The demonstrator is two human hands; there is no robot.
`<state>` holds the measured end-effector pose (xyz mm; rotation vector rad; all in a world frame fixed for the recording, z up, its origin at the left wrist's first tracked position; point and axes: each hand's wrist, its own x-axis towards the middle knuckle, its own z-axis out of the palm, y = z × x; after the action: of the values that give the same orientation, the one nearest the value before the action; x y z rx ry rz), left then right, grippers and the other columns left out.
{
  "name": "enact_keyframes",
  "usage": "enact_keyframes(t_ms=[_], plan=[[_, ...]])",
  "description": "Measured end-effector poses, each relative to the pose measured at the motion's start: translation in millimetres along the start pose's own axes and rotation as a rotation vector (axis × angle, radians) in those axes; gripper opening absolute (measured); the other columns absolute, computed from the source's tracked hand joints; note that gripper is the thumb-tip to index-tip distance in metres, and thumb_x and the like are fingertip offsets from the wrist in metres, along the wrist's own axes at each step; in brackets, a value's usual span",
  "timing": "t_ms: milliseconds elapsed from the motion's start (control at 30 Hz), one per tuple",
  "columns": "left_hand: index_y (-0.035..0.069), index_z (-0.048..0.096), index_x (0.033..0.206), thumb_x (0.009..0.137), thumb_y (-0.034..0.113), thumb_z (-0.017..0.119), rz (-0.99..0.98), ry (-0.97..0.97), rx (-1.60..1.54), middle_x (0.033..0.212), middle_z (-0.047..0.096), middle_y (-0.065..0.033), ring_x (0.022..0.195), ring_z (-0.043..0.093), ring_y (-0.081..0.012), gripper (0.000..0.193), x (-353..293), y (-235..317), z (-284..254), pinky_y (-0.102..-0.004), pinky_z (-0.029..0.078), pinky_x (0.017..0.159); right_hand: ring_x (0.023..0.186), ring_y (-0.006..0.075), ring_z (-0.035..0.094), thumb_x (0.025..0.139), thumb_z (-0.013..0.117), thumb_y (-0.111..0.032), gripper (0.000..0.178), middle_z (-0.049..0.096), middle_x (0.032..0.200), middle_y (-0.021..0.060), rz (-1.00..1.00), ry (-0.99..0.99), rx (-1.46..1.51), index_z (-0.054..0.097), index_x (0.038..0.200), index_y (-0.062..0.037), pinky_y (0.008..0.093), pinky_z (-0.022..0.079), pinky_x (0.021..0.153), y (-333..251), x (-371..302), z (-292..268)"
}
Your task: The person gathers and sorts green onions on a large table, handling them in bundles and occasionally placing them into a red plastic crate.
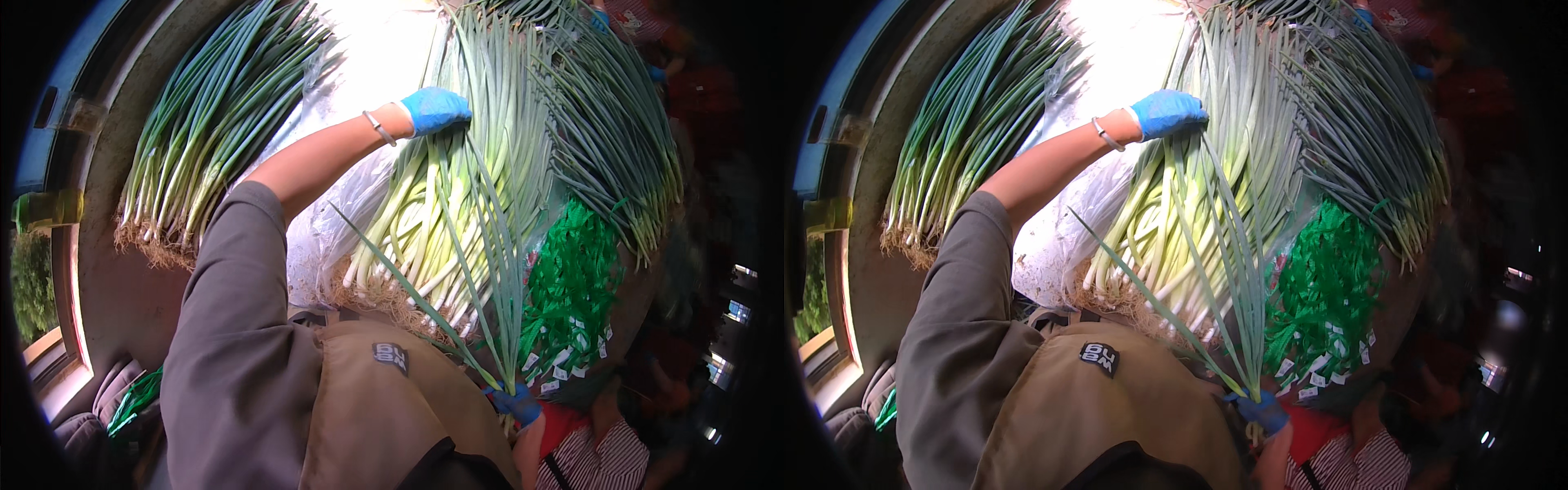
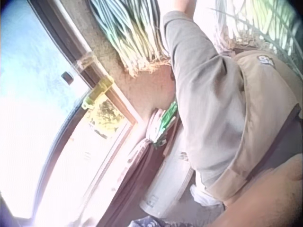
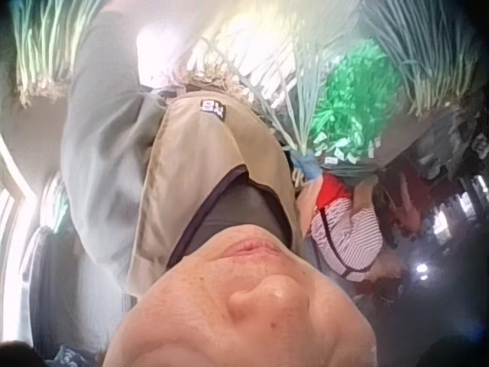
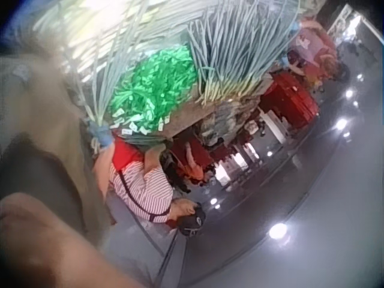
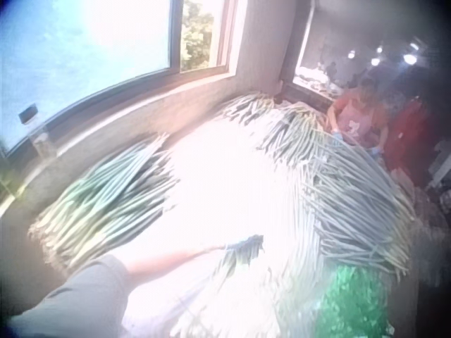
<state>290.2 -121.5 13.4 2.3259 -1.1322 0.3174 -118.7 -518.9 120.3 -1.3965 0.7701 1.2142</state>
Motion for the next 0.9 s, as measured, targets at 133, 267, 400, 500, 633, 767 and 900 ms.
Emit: enact_keyframes(t_ms=[133, 267, 400, 500, 633, 767, 900], plan=[[0.005, 0.061, 0.078, 0.073, 0.003, 0.055, -0.194, -0.21, -0.383, 0.076, 0.06, -0.0084, 0.071, 0.058, -0.0223, 0.008, 9.4, 4.6, -14.7, -0.029, 0.045, 0.064, 0.049, 0.007, 0.041, 0.083, 0.056, -0.011, 0.018, 0.051, 0.064, -0.0012, 0.018, 0.032, -0.011, 0.06, 0.097, -0.0005, 0.0211, 0.032, 0.046, 7.2, 2.6, -1.4], [0.003, 0.066, 0.084, 0.08, 0.008, 0.057, -0.473, -0.577, -1.055, 0.071, 0.062, -0.0021, 0.063, 0.054, -0.0078, 0.012, -3.8, -14.5, -34.7, -0.0215, 0.045, 0.057, 0.048, 0.0068, 0.041, 0.083, 0.057, -0.014, 0.02, 0.05, 0.062, -0.0017, -0.005, -0.003, -0.039, 0.059, 0.098, -0.0002, 0.0212, 0.031, 0.045, 1.4, 2.0, -3.6], [0.0, 0.064, 0.086, 0.085, 0.018, 0.056, -0.599, -0.184, -1.39, 0.075, 0.063, -0.0048, 0.059, 0.05, -0.0081, 0.019, -19.2, -33.0, -28.0, -0.0207, 0.041, 0.054, 0.05, 0.0062, 0.04, 0.084, 0.056, -0.017, 0.023, 0.048, 0.061, -0.0027, -0.031, -0.046, -0.07, 0.06, 0.099, -0.0001, 0.0208, 0.031, 0.046, -21.7, 6.2, -0.1], [0.002, 0.065, 0.085, 0.086, 0.02, 0.056, -0.91, 0.139, -1.186, 0.074, 0.062, -0.0042, 0.055, 0.046, -0.0072, 0.02, -11.6, -47.5, -32.8, -0.0196, 0.037, 0.05, 0.075, 0.0084, 0.054, 0.085, 0.056, -0.017, 0.027, 0.061, 0.089, 0.0027, 0.019, -0.046, -0.07, 0.058, 0.106, -0.0002, 0.019, 0.042, 0.063, -14.7, 7.1, -8.3], [0.007, 0.067, 0.091, 0.086, 0.017, 0.055, -0.495, 0.116, -0.467, 0.079, 0.064, -0.0045, 0.068, 0.059, -0.0127, 0.017, 13.7, -32.4, -8.6, -0.0237, 0.046, 0.061, 0.085, 0.0138, 0.056, 0.085, 0.056, -0.016, 0.027, 0.061, 0.097, 0.0066, 0.047, -0.04, -0.076, 0.058, 0.106, 0.0, 0.024, 0.044, 0.074, -11.2, 6.3, -9.2], [0.007, 0.061, 0.086, 0.082, 0.016, 0.053, -0.033, -0.261, 0.083, 0.078, 0.059, -0.0146, 0.075, 0.058, -0.0332, 0.012, 49.7, 19.7, -18.4, -0.0365, 0.047, 0.064, 0.075, 0.0078, 0.052, 0.085, 0.055, -0.016, 0.026, 0.062, 0.097, 0.0043, -0.009, -0.074, -0.127, 0.059, 0.106, -0.0017, 0.0195, 0.039, 0.064, 3.9, 14.0, -14.2], [0.001, 0.057, 0.08, 0.081, 0.022, 0.051, -0.063, -0.415, 0.125, 0.077, 0.058, -0.0207, 0.073, 0.057, -0.0389, 0.022, 60.4, 15.9, -0.5, -0.0433, 0.045, 0.064, 0.075, 0.0055, 0.052, 0.084, 0.055, -0.015, 0.028, 0.061, 0.101, 0.0042, -0.088, -0.109, -0.074, 0.058, 0.109, -0.0034, 0.018, 0.04, 0.062, 21.1, 19.9, -17.5]])
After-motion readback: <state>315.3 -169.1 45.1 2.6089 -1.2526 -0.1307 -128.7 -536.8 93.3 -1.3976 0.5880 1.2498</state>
